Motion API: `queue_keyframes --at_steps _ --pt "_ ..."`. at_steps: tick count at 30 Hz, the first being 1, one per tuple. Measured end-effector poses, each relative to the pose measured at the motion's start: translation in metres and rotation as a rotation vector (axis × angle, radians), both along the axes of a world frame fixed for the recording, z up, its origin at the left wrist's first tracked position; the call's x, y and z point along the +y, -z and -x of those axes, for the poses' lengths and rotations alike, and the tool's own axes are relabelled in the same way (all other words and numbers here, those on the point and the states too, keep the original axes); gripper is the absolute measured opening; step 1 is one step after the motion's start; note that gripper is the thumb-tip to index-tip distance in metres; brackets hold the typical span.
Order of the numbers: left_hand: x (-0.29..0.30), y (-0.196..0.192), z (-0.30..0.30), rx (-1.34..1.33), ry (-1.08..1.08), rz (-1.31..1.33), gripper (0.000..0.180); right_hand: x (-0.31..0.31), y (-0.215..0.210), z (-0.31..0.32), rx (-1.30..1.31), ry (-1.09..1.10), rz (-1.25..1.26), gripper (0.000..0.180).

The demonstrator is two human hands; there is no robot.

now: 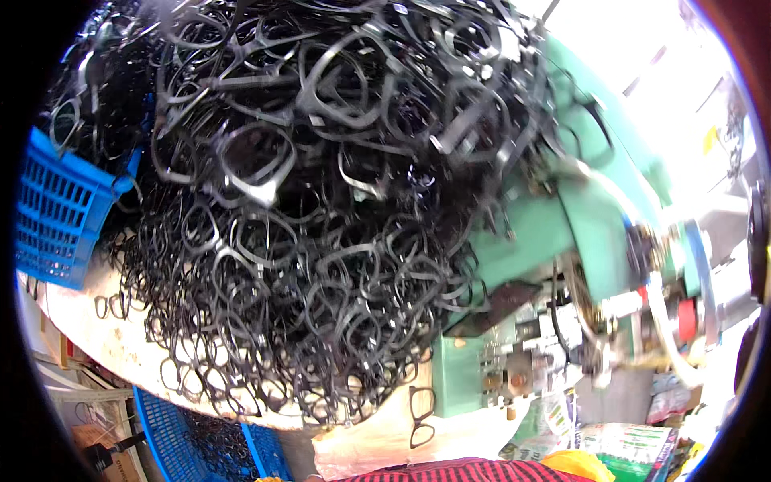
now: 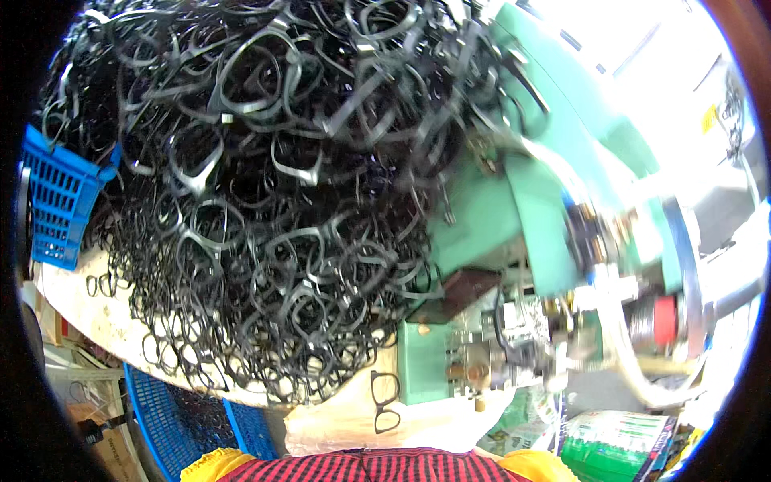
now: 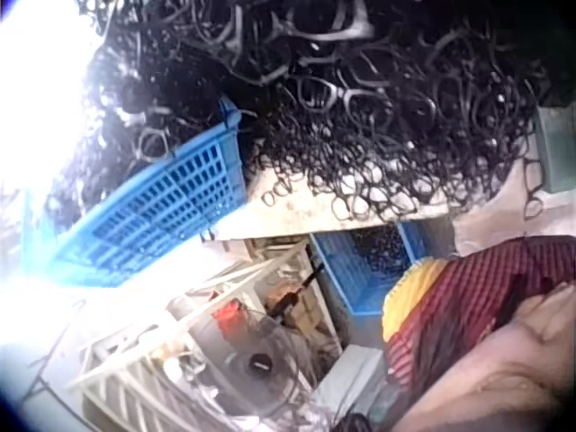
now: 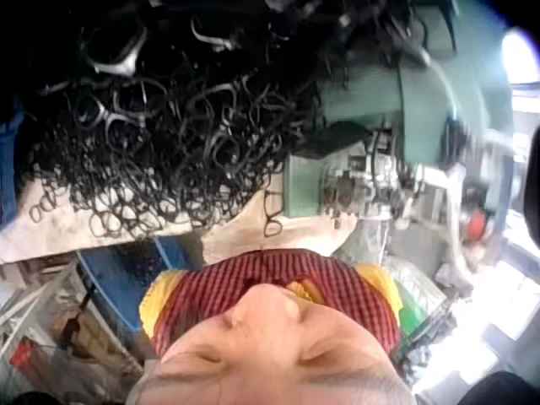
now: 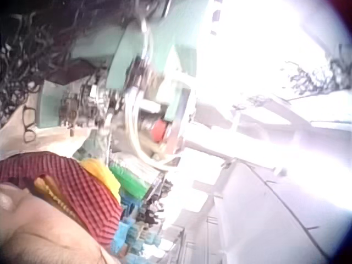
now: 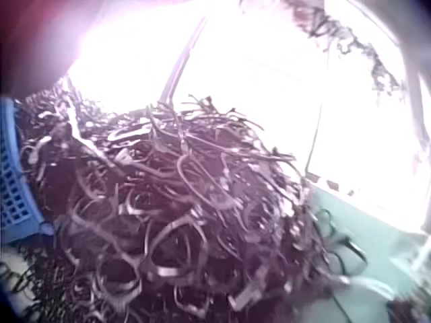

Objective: The person assembles eyeglasses by inserting small metal screws into the hinges of black frames using a pneumatic screwdriver. The person repeatedly picks frames from a pile, positions them in a jig, fastens the screws, and places the finished frames onto a white sack.

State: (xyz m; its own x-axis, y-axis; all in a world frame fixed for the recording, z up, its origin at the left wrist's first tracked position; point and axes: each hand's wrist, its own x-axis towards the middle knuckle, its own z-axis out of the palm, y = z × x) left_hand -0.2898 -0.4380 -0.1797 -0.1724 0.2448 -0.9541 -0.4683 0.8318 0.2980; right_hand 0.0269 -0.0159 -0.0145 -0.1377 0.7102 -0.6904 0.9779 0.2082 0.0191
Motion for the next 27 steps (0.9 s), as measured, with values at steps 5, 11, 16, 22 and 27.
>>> queue_keyframes --at_steps 5,11,16,22,27 --pt "-0.038 -0.009 -0.048 -0.021 -0.055 -0.042 0.04 0.013 0.013 -0.03 0.043 -0.042 -0.042 0.038" --pt "-0.059 -0.099 -0.009 0.066 -0.273 -0.167 0.034 -0.001 0.026 -0.058 0.06 -0.031 -0.016 0.038" --pt "-0.022 -0.186 0.022 -0.086 -0.757 -0.507 0.044 -0.023 0.02 -0.08 0.054 -0.022 0.034 0.038" --pt "0.005 -0.319 -0.013 -0.224 -0.866 -0.608 0.09 -0.033 0.012 -0.098 0.043 -0.04 0.109 0.038" --pt "0.0 -0.307 -0.02 0.448 -0.318 -0.368 0.014 -0.047 0.046 -0.124 0.074 -0.051 0.147 0.038"
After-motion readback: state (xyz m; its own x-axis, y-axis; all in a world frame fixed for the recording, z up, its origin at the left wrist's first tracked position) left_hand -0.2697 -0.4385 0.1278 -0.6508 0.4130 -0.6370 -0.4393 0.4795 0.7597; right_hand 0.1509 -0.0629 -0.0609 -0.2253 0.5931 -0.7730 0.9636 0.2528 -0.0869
